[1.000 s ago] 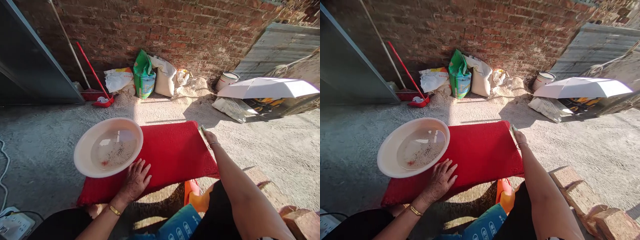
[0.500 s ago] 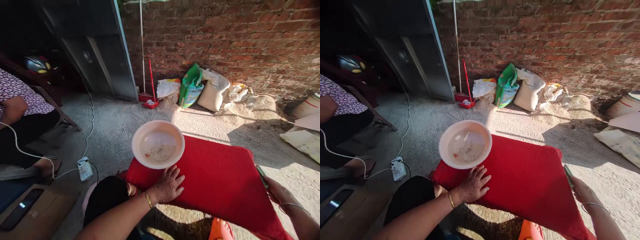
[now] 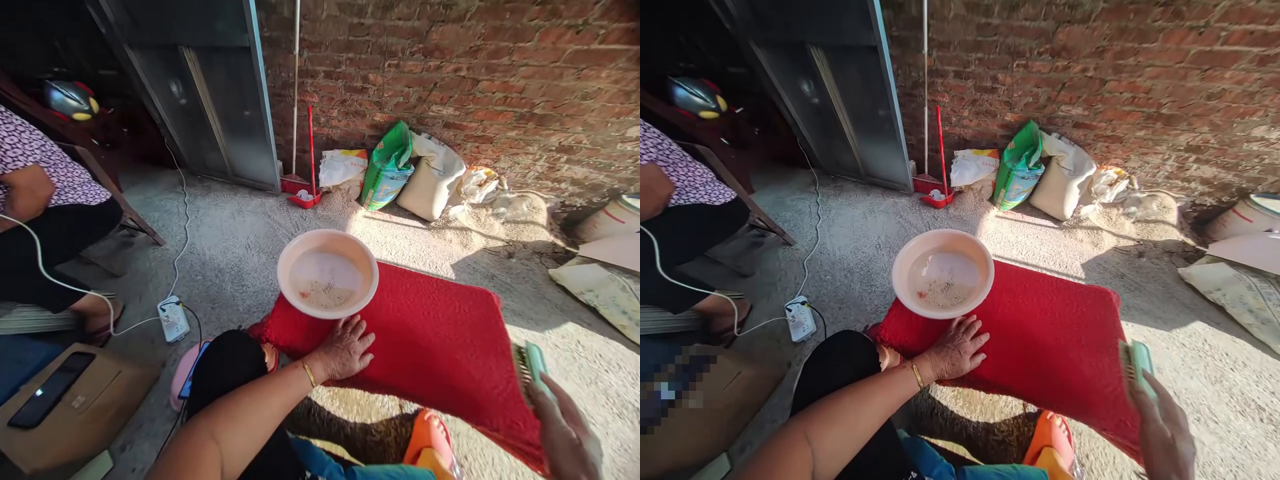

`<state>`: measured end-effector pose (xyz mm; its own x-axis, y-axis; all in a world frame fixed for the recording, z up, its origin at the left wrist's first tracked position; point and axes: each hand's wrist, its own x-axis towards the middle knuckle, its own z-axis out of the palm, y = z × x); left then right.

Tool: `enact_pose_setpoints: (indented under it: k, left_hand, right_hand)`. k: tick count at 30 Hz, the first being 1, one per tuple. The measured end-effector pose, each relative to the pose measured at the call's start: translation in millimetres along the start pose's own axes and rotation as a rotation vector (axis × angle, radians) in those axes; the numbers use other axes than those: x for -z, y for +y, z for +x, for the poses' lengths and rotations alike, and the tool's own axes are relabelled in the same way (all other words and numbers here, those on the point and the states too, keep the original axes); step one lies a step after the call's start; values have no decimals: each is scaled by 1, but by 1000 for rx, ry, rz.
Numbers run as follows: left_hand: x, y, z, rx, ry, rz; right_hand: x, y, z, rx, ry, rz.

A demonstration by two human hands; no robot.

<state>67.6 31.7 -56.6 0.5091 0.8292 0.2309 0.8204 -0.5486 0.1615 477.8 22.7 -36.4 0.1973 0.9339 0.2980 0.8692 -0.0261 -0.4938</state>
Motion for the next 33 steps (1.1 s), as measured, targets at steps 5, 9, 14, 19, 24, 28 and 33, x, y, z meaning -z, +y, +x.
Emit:
enact_pose_setpoints:
  k: [5,9,14,19,24,28,33]
  left_hand:
    - [0,0,0,3,-5,12]
    - [1,1,0,10,0,16]
    - [-3,0,-1,3,-1,29]
    - [-3,1,-3,-18,28,47]
    - [18,12,-11,-228,-50,13]
    - [33,18,-22,-400,-108,19]
    - [27,10,-26,-214,-38,7]
  right_hand:
    - [-32,-84,-24,368,-78,12]
    - [-57,-88,-21,499,-192,-148]
    - [-61,-82,-15,520,-261,-238]
    - [-53,-98,-5,522,-332,-243]
    - [-54,-107,6,499,-448,-212]
    - [-51,-108,11,486,-488,-258]
    - [-51,-110,12,465,-515,-280]
